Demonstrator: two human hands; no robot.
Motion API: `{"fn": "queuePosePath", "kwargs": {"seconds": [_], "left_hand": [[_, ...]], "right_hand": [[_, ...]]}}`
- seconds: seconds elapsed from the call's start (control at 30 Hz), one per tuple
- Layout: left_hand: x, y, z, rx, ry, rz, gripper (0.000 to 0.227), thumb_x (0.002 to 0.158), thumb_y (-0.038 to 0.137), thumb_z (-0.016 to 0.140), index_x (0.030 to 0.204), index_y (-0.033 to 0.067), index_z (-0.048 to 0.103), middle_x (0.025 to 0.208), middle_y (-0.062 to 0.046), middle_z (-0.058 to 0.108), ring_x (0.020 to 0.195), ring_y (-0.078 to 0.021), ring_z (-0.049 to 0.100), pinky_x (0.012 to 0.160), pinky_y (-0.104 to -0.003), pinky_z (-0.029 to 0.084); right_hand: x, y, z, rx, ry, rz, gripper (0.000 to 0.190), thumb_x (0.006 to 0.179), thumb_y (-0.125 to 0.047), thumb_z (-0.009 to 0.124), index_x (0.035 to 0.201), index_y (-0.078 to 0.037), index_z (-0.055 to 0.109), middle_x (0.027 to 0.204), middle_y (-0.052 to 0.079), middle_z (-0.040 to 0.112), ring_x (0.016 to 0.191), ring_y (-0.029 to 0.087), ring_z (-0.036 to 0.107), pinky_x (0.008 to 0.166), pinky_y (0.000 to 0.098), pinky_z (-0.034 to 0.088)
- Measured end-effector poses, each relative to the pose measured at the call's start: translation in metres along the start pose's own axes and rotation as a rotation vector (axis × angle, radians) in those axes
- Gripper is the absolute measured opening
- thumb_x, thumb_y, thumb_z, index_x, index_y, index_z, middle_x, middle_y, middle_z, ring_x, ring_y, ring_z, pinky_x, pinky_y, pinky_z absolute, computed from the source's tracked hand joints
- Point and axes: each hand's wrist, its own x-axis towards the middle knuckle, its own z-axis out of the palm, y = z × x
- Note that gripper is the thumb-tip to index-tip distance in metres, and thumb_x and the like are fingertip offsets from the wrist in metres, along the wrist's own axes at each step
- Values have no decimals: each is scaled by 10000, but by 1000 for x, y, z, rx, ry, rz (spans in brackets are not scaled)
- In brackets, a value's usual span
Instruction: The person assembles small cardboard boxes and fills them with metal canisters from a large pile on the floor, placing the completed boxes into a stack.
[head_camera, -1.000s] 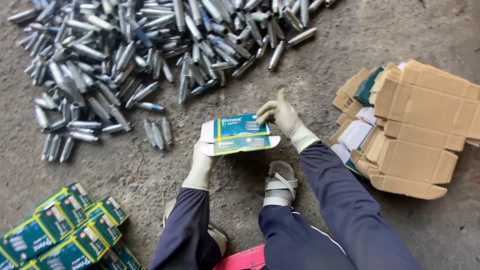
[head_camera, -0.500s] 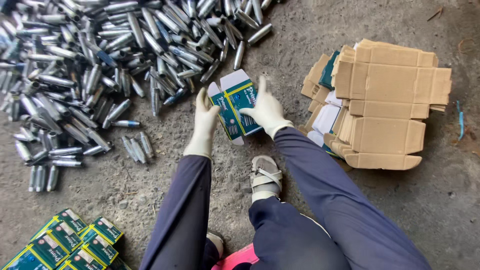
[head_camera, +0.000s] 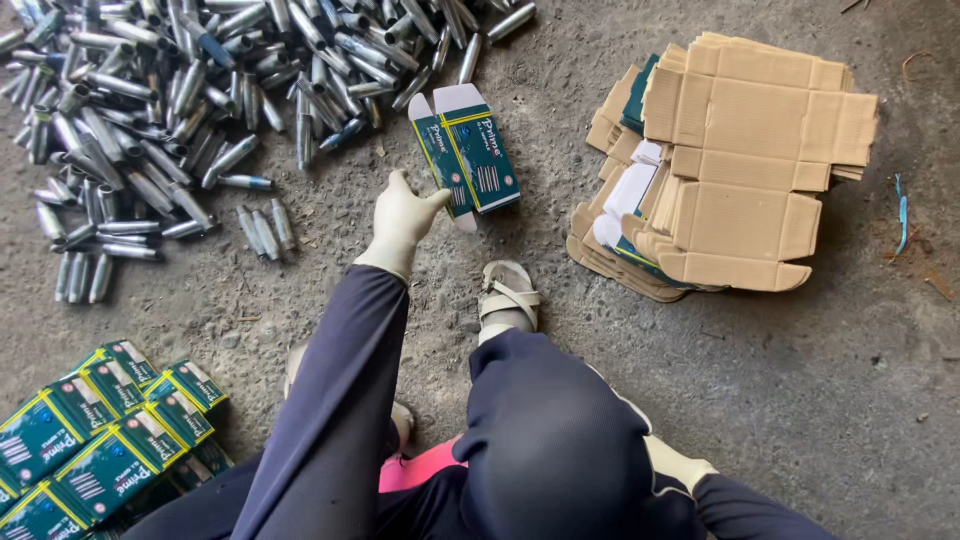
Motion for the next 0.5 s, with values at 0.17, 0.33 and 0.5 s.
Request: {"fn": "queuePosePath", "kwargs": {"seconds": [0.17,0.33,0.5], "left_hand": [[-28,13,-14,-24,-46,22,962,830,669,801,1533,101,469,1347,-141,717,1329,-324,636,1122,-497,497],[-36,22,-34,-40,-60,6,912,819,679,766,1470,84,534,1385,-146,682,1316,-318,631,1090,-460,502],[-25,9,-28,-102,-93,57,904,853,682,753,1456,33,576,1333,-193,718,1354,-373,612,1150,-512,474]], "right_hand": [[-17,11,2,-16,-24,33,333,861,-476,671,966,-161,647,888,170,778,909,407,760,741,519,590],[-10,25,-15,-40,-51,52,366,867,-520,665,989,-174,664,921,148,791,940,383,761,776,498,593],[-5,48,-32,-82,-81,47,401,872,-563,660,1011,-187,681,954,127,803,970,360,763,810,478,595]]}}
